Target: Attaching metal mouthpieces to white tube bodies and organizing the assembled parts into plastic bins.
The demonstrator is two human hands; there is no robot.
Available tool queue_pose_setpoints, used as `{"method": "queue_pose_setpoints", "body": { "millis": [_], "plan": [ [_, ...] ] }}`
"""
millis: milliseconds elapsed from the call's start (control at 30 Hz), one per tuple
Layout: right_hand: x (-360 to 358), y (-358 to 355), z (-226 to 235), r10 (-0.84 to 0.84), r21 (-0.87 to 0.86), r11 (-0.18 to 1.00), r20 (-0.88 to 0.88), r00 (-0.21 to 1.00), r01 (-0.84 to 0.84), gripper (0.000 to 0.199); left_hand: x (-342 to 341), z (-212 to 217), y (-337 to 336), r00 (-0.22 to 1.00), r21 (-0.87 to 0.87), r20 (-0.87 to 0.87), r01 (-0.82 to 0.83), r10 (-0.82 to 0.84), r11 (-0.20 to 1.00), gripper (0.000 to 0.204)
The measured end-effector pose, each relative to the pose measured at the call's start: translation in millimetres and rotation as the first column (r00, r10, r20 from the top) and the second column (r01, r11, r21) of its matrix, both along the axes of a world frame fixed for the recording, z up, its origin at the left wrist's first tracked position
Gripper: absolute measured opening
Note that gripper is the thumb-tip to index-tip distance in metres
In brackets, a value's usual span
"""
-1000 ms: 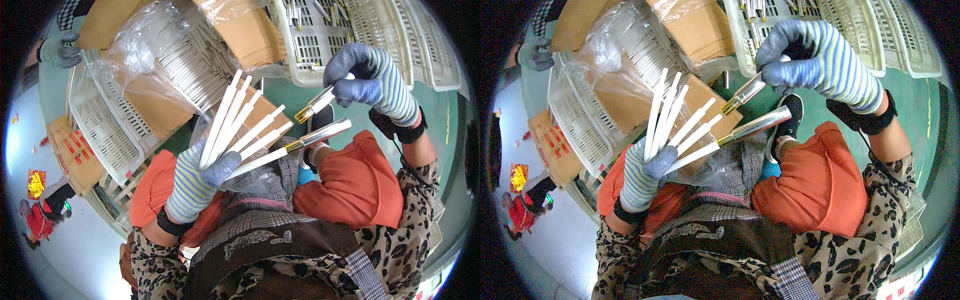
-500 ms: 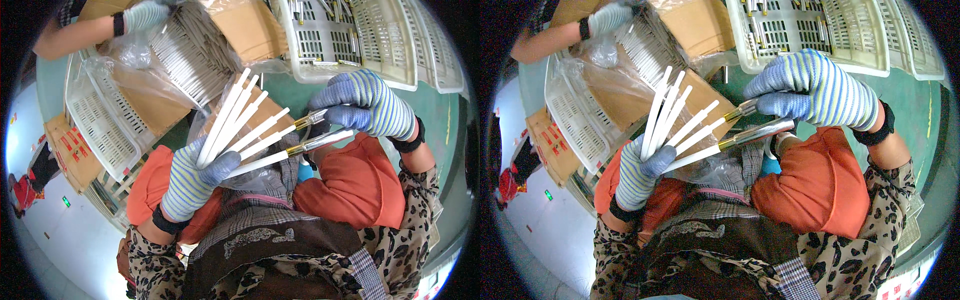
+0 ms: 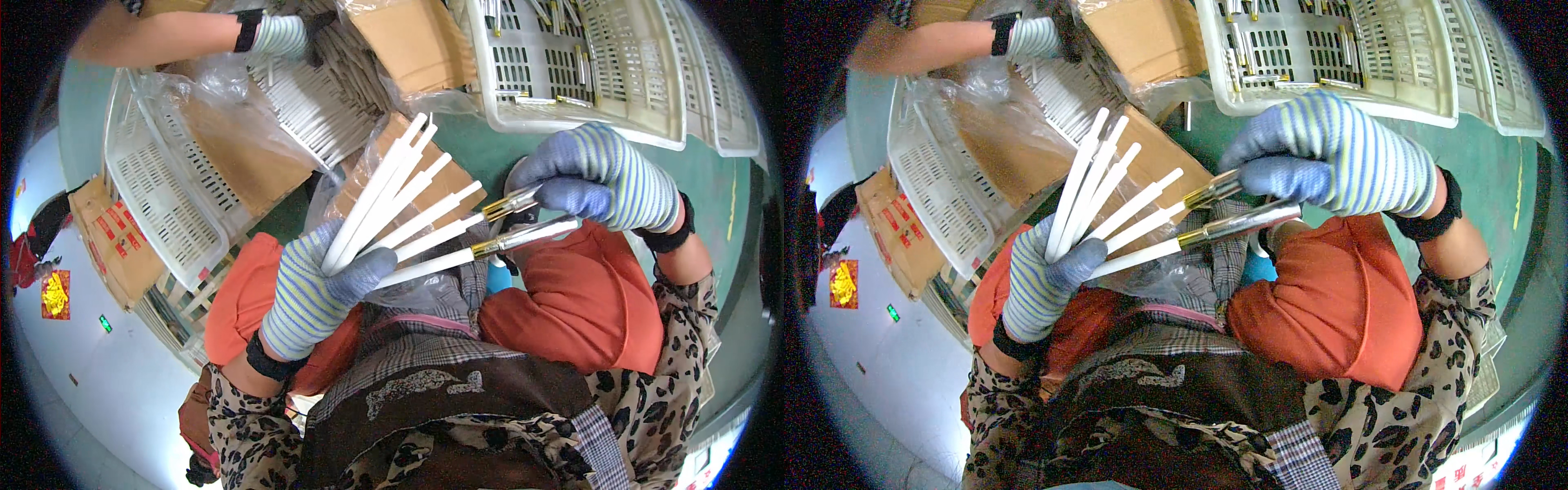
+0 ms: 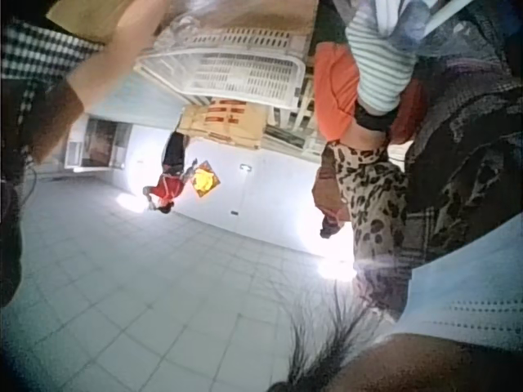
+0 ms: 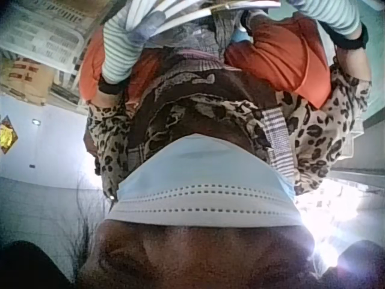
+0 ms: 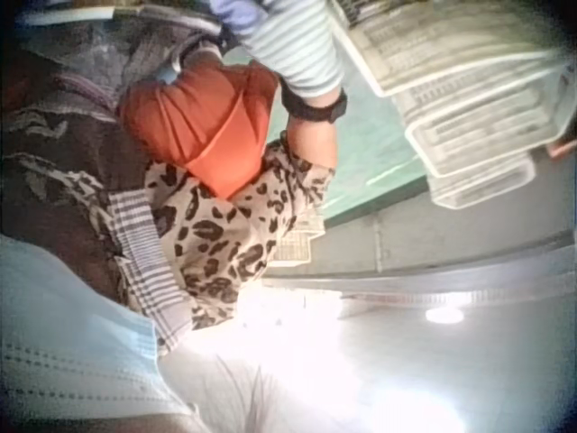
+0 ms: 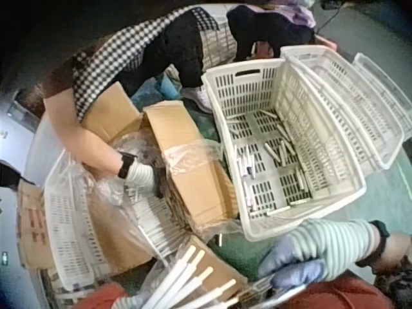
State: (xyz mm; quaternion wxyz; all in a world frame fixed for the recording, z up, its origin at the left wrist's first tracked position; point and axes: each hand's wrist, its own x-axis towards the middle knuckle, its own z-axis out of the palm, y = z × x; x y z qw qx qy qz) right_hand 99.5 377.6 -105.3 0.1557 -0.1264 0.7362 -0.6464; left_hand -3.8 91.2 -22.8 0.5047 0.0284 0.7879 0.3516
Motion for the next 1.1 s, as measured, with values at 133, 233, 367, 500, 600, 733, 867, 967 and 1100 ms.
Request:
{"method": "queue_pose_setpoints", "body": {
  "millis": [133,233,367,500,600,733,867,967,1100],
  "plan": [
    [2.0,-7.2,-1.1,-0.069,-0.055,0.996,0.055,0.996,0.072,0.025,-0.4,-0.1,5.3,1.000,0.027,-0.014,-0.011,0.012,1.000,0.032],
    [9.3,-3.5,-1.9,-0.004,0.048,0.999,0.023,1.000,0.003,0.025,-0.1,-3.6,8.9,0.988,-0.034,-0.081,0.126,-0.129,0.991,0.030],
    [1.4,-17.1,-2.8,0.101,0.167,0.983,-0.134,0.986,-0.078,0.022,6.2,1.5,-3.1,0.984,0.023,-0.171,0.043,-0.038,0.999,0.030],
    [6.8,-18.4,0.7,0.071,0.164,0.985,-0.168,0.983,-0.043,0.021,5.0,0.6,2.9,0.988,0.008,-0.154,0.027,-0.026,1.000,0.028],
    [8.9,-24.0,1.4,0.042,0.177,0.984,-0.179,0.983,-0.010,0.019,10.2,1.7,6.8,0.983,0.043,-0.186,0.024,-0.016,0.999,0.026],
    [11.9,-31.9,-3.9,0.124,0.129,0.986,-0.113,0.986,-0.109,0.022,10.9,-1.0,5.0,0.977,-0.038,-0.170,0.127,-0.131,0.991,0.025],
    [10.5,-37.6,-4.7,0.126,0.131,0.985,-0.077,0.989,-0.115,0.024,14.6,-9.5,2.3,0.918,-0.018,-0.323,0.237,-0.230,0.971,0.025],
    [2.6,-34.6,-1.0,0.102,0.179,0.981,-0.177,0.979,-0.070,0.026,11.9,-4.2,5.7,0.943,-0.040,-0.286,0.166,-0.170,0.985,0.025],
    [-40.7,-13.6,17.5,0.103,0.225,0.971,-0.114,0.988,-0.075,0.026,0.9,7.4,-0.8,0.975,0.079,-0.200,-0.082,0.097,0.993,0.032]
  ]
}}
